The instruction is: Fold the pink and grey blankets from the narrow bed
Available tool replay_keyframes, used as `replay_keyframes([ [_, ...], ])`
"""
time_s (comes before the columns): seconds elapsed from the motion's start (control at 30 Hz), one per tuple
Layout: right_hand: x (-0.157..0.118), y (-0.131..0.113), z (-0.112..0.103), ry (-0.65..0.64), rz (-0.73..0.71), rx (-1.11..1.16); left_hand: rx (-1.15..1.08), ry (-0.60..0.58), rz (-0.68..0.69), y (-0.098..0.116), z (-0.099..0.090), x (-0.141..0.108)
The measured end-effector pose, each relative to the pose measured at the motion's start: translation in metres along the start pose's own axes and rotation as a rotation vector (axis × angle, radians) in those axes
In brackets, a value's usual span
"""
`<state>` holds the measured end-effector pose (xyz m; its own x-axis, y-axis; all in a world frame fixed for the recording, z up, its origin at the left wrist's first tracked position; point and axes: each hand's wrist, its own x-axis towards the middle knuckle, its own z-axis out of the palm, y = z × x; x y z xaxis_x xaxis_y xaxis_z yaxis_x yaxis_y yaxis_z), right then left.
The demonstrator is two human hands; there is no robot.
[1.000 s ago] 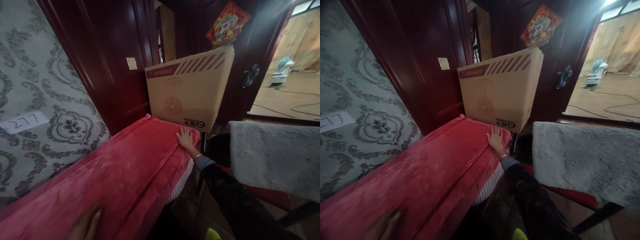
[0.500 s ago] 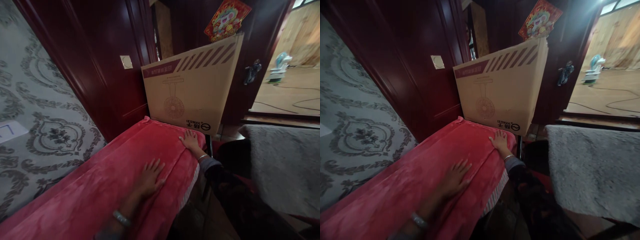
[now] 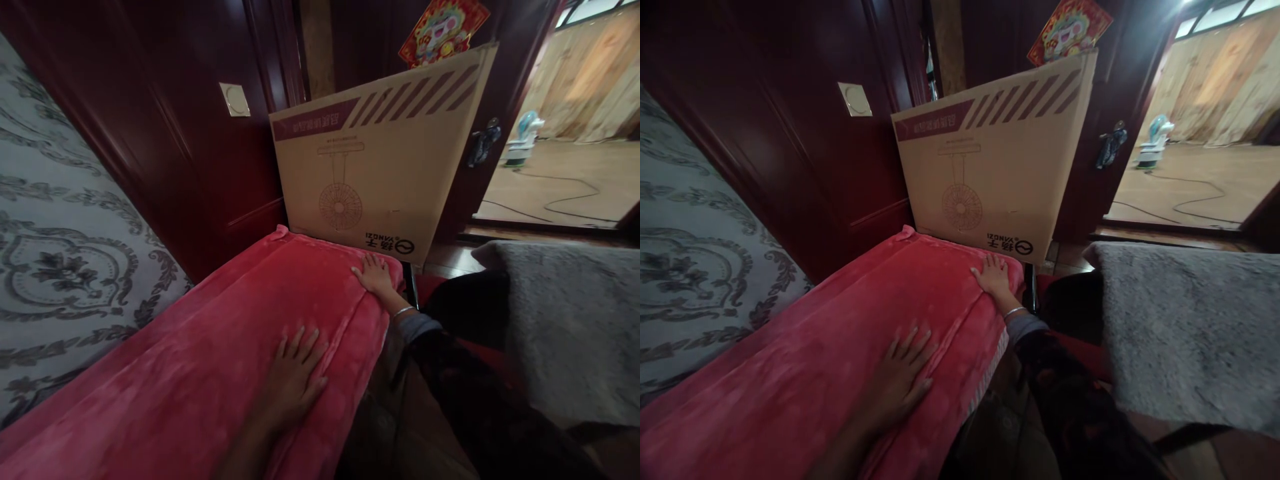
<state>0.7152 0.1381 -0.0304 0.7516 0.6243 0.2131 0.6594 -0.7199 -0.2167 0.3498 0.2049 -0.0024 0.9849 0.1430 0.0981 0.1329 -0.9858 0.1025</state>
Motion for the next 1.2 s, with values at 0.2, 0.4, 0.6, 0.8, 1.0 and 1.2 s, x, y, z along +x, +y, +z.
replay_keyframes([
  [0.2,-0.002,-0.001,-0.005,-0.021,0.02,-0.002,-0.026,-0.034,-0.003,0.003,-0.005,0.002],
  [0.4,-0.004,-0.001,-0.008,-0.031,0.023,0.045,-0.083,0.048,-0.017,0.009,-0.011,0.0],
  [0.6,-0.003,-0.001,-0.008,-0.037,0.017,0.058,-0.046,-0.001,-0.029,0.007,-0.009,0.002],
  [0.8,-0.006,0.0,-0.008,-0.031,0.005,0.054,-0.088,-0.173,-0.036,0.012,-0.013,0.0],
  [1.0,-0.009,0.01,0.0,0.018,-0.017,0.136,-0.268,-0.16,-0.123,0.05,-0.033,-0.064],
  [1.2,-0.03,-0.011,-0.011,0.215,-0.008,0.236,-0.156,0.146,-0.602,0.044,-0.048,-0.165],
])
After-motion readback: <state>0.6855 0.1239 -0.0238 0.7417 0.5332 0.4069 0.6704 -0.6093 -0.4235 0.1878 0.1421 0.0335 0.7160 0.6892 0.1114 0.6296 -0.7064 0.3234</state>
